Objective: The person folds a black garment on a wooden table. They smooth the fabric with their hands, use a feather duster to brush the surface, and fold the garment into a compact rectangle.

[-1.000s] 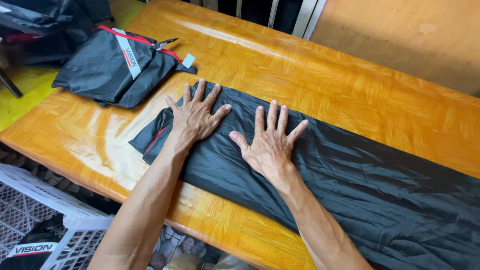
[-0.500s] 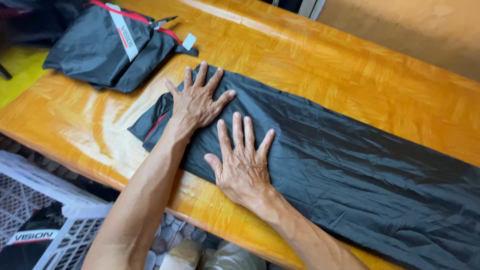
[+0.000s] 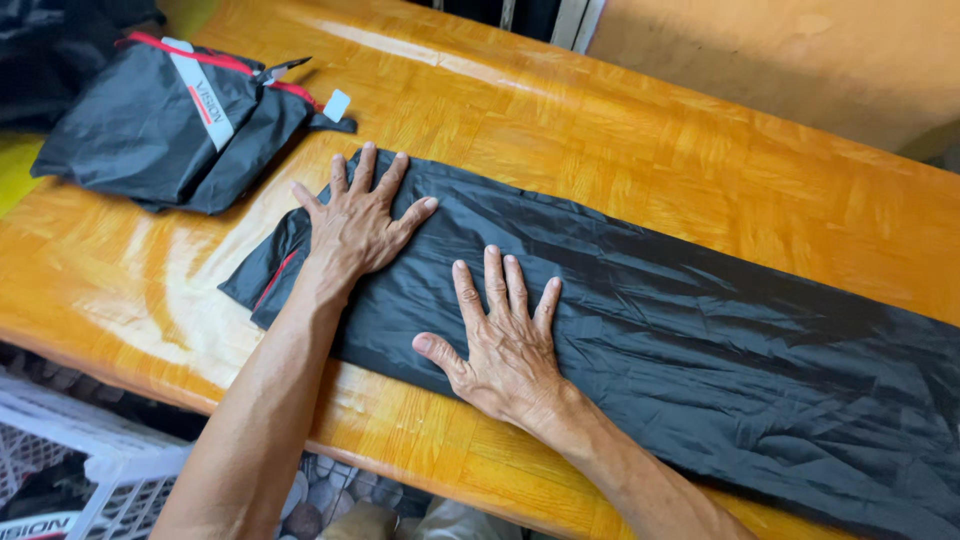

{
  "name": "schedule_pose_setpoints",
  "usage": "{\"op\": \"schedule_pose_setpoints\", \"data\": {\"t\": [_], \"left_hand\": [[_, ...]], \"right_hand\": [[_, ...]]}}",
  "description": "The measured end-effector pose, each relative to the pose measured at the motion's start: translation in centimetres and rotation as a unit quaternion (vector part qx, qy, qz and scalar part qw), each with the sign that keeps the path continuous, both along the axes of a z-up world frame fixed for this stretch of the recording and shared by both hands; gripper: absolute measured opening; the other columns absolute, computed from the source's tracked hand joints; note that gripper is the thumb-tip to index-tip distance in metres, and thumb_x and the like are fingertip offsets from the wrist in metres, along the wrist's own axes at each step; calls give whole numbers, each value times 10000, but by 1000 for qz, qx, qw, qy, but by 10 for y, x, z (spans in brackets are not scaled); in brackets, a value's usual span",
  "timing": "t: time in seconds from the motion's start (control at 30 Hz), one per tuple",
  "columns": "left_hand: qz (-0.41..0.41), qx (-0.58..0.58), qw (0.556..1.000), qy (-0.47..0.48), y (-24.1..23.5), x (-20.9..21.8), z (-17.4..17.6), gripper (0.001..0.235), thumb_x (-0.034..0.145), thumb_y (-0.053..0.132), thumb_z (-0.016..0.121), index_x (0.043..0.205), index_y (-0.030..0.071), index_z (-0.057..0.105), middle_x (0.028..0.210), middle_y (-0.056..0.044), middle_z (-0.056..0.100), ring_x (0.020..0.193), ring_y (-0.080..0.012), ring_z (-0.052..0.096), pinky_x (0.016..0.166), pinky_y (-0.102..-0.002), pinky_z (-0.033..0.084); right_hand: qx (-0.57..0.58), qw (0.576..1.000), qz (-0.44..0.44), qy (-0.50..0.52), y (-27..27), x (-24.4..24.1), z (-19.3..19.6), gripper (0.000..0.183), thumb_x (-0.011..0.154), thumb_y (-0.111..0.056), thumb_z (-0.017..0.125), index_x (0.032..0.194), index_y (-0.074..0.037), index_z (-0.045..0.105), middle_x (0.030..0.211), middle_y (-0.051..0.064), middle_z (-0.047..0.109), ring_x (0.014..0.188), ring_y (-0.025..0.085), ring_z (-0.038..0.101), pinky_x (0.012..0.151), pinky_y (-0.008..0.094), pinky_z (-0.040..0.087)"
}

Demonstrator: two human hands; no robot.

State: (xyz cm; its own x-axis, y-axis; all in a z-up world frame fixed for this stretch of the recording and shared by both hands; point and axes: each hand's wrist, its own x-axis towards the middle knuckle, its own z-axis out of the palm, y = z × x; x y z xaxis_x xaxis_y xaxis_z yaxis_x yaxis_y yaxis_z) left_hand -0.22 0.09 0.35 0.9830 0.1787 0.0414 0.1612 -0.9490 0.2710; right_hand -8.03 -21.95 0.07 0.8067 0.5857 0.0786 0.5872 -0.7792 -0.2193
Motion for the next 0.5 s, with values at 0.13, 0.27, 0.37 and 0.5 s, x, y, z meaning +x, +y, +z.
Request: {"op": "schedule_pose_setpoints", "data": {"t": [0.13,0.27,0.37,0.5], "left_hand": [[-15,-13,1000,-13,0,-3,-11,813,981,784,290,1648,320,257,1725,-127,192,1570,-453,86,1073,-859,-11],[-93,132,977,-140,-12,1,-6,671,1040,576,407,1632,262,372,1702,-156,321,1585,-468,118,1097,-850,-51],[-170,116,972,-108,-50,0,8,581,1043,459,446,1590,267,410,1670,-126,355,1563,-436,184,1114,-843,76],[-211,97,972,-33,-79,17,-12,556,1052,473,379,1588,327,374,1688,-46,309,1570,-395,175,1124,-836,110]], "right_hand": [[-22,998,-47,18,-11,12,9,962,957,-763,366,1609,-63,267,1640,338,165,1524,523,141,1057,872,31],[-2,990,-78,115,-11,21,20,825,1024,-643,259,1624,-79,232,1672,311,94,1555,500,57,1076,867,0],[52,983,-114,133,-13,43,16,747,1055,-578,188,1636,-108,201,1674,294,93,1558,485,70,1084,864,23],[12,988,-141,62,-22,65,22,683,1077,-526,209,1630,-126,241,1679,279,119,1554,471,86,1089,856,5]]}}
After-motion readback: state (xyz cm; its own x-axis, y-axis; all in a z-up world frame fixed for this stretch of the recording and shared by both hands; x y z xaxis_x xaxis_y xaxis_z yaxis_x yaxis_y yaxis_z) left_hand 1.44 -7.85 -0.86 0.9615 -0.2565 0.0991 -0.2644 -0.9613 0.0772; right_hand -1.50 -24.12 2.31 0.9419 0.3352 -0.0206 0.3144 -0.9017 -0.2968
